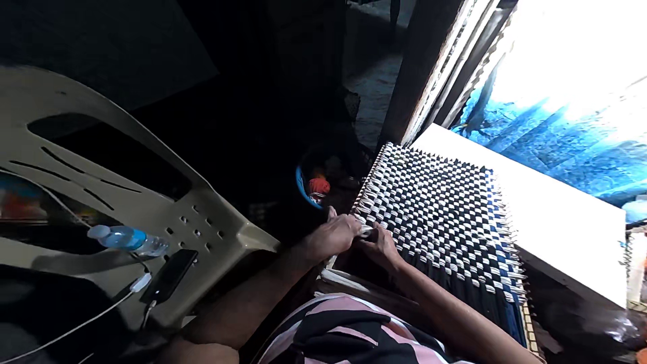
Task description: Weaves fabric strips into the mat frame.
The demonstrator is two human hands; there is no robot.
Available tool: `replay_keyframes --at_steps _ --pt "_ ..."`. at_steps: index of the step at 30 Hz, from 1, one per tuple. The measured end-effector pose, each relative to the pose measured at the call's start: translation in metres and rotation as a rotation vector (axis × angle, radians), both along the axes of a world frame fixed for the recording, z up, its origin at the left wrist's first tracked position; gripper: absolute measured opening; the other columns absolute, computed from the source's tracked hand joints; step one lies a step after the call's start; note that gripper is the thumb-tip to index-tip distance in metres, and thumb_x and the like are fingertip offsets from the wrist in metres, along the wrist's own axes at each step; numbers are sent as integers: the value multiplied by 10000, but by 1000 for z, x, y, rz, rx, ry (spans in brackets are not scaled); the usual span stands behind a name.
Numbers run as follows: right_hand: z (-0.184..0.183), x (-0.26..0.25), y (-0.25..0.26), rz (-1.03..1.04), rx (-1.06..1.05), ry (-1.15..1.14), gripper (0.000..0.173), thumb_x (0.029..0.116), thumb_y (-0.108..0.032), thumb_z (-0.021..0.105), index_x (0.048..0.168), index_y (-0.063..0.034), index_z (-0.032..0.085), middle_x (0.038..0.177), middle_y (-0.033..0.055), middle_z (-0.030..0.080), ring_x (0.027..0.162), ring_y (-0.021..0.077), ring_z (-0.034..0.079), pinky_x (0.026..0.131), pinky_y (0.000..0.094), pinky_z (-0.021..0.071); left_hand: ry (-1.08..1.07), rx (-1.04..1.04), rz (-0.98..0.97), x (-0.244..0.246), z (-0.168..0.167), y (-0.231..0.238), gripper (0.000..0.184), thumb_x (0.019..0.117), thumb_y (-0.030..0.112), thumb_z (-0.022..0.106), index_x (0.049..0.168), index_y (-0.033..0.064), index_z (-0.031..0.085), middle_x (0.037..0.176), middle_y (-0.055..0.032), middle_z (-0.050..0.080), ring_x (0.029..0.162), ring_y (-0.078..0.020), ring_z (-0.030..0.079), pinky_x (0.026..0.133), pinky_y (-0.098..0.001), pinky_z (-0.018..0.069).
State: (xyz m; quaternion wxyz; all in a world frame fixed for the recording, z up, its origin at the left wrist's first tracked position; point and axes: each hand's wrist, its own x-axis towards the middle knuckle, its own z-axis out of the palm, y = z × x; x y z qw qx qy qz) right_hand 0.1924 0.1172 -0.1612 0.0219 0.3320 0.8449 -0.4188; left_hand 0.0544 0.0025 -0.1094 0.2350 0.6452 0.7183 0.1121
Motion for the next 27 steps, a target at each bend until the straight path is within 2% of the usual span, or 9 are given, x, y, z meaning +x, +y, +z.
replay_keyframes --at_steps 3,7,10,11,14,17,22,25,27 --pt "-7 1 10 35 -90 24 362 927 -327 708 1075 5 711 1077 177 701 1066 299 650 1019 528 462 176 -139 -83 16 -8 0 252 1024 36 469 1099 -58 691 1223 -269 632 1264 -469 532 1132 -689 260" --pt "-7 0 15 34 -199 30 262 937 -255 658 1007 -14 732 1003 150 706 973 262 663 913 518 507 367 -163 -148 29 -13 2 235 1011 -50 430 1046 -110 655 1251 -317 591 1293 -496 501 1163 -659 255" --pt "-3 0 13 -28 -291 51 184 927 -213 684 909 -35 728 872 87 682 833 191 637 800 464 512 437 -194 -166 36 -22 2 263 992 -101 429 1143 -122 643 1416 -284 528 1407 -444 427 1204 -642 190" --pt "-4 0 12 -34 -303 64 183 927 -213 692 909 -33 719 867 83 670 823 187 627 794 457 510 423 -168 -173 34 -24 2 253 988 -98 438 1116 -115 656 1403 -285 542 1391 -448 444 1186 -662 201" --pt "-1 6 14 54 -242 127 209 980 -186 640 1009 0 732 1004 127 669 927 199 628 875 423 508 305 -59 -127 23 -28 1 194 968 -59 500 976 -88 691 1292 -270 608 1305 -472 508 1115 -734 222" --pt "-8 13 18 176 -135 162 234 967 -143 620 1104 0 745 1130 175 692 1049 237 663 971 435 522 256 18 -46 20 -37 -2 180 969 10 525 974 -58 692 1261 -221 632 1280 -431 530 1087 -712 257" --pt "4 16 26 292 -208 122 272 952 -229 671 1080 1 740 1146 178 644 1046 238 616 942 429 504 214 95 79 25 -47 -6 223 986 47 483 1047 -48 675 1302 -248 587 1314 -436 489 1083 -659 286" --pt "3 17 30 340 -196 155 275 927 -269 700 1030 -19 752 1097 153 666 997 205 632 899 403 519 225 180 150 26 -50 -7 210 974 69 499 989 -11 693 1274 -228 578 1289 -426 492 1079 -655 303" --pt "-5 18 27 325 -147 207 269 924 -267 717 1007 -15 761 1095 167 675 1001 219 639 914 405 521 159 155 188 25 -50 -7 226 991 94 498 1010 7 707 1346 -205 543 1337 -408 452 1107 -655 276"
